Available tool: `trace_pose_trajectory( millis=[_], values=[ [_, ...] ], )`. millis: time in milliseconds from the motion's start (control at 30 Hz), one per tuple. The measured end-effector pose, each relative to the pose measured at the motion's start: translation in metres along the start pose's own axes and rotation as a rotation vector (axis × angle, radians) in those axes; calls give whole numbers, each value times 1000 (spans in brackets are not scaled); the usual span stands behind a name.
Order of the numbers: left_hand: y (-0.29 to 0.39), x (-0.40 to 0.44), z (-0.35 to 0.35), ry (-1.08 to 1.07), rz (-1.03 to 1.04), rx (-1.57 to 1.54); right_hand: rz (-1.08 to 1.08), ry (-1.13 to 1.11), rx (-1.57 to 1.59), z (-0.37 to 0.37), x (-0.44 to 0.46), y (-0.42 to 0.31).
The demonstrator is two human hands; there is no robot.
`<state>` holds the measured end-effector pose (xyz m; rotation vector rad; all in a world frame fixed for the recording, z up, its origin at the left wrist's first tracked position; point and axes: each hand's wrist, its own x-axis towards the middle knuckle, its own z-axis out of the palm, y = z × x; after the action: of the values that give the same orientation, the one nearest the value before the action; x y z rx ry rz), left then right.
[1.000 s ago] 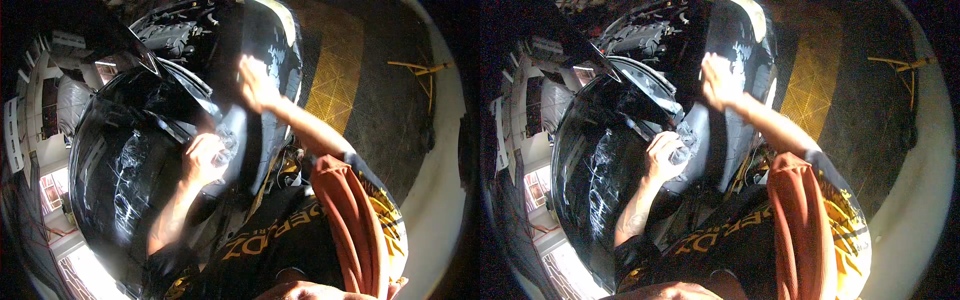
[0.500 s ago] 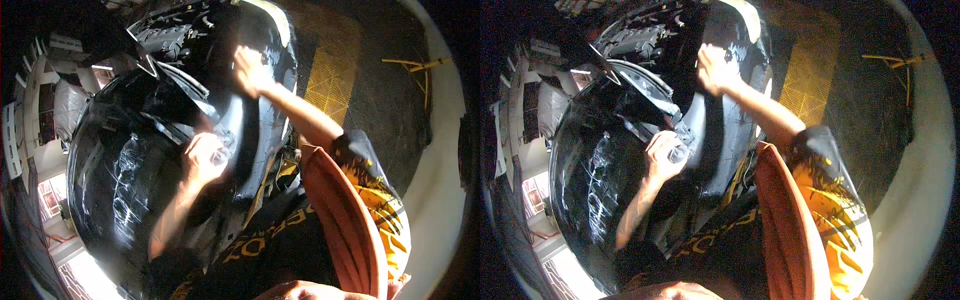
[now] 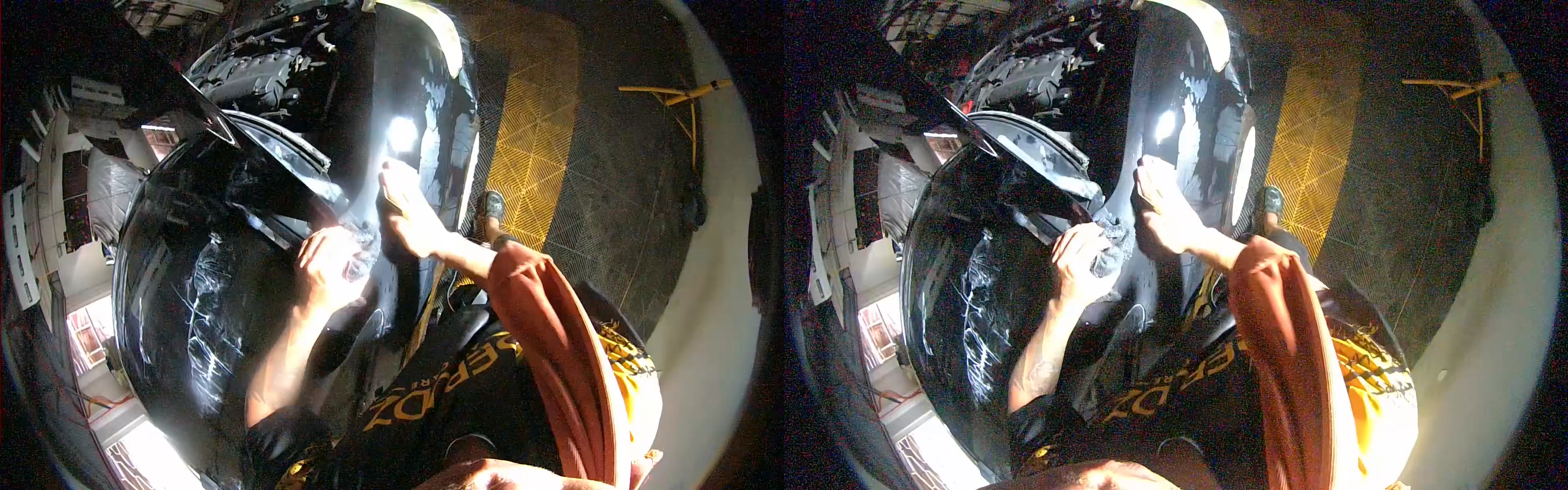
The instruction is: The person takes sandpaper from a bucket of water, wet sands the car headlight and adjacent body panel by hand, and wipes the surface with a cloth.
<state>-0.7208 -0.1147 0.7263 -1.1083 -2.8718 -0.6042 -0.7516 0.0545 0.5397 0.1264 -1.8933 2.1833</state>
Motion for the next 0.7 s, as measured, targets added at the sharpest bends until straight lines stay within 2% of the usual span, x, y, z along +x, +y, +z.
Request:
trace_pose_trajectory(
  millis=[33,100,133,167,233,300,333,367,433,467,500,533,600,633,667,700],
  values=[
    [-1,0,-1,-1,-4,3,-373,-26,-404,-17,-1,-27],
    [-3,0,0,-7,6,15,-309,30,-780,-36,61,12],
    [-5,1,4,22,34,7,-120,-58,-652,-55,100,17],
    [-5,0,5,33,27,-14,-260,55,-656,-63,120,46],
    [-1,3,2,4,5,3,-225,84,-693,-47,108,49],
    [-2,3,1,-13,1,2,-132,-48,-616,-16,27,-9],
    [-3,1,1,-14,-31,-20,-273,-79,-429,2,-20,-14],
    [-5,1,1,-8,-57,-37,-312,-188,-347,6,-42,-45],
    [-11,4,-1,20,-67,-27,-308,-241,-498,-7,-26,-26],
    [-14,5,-4,-11,-86,-43,-326,-98,-530,-10,7,-9],
    [-17,5,-7,-44,-108,-60,-241,-54,-699,-18,40,-11],
    [-16,10,-13,-1,-98,-49,-285,-10,-716,-26,66,6],
    [-23,11,-27,125,-231,-79,-313,-103,-771,-22,66,3],
    [-34,12,-34,192,-207,-25,-339,-170,-798,-16,41,-9],
    [-41,13,-45,232,-257,44,-357,-216,-706,-1,5,-32],
    [-49,13,-52,279,-313,94,-284,-365,-439,9,-25,-54]
  ],
)
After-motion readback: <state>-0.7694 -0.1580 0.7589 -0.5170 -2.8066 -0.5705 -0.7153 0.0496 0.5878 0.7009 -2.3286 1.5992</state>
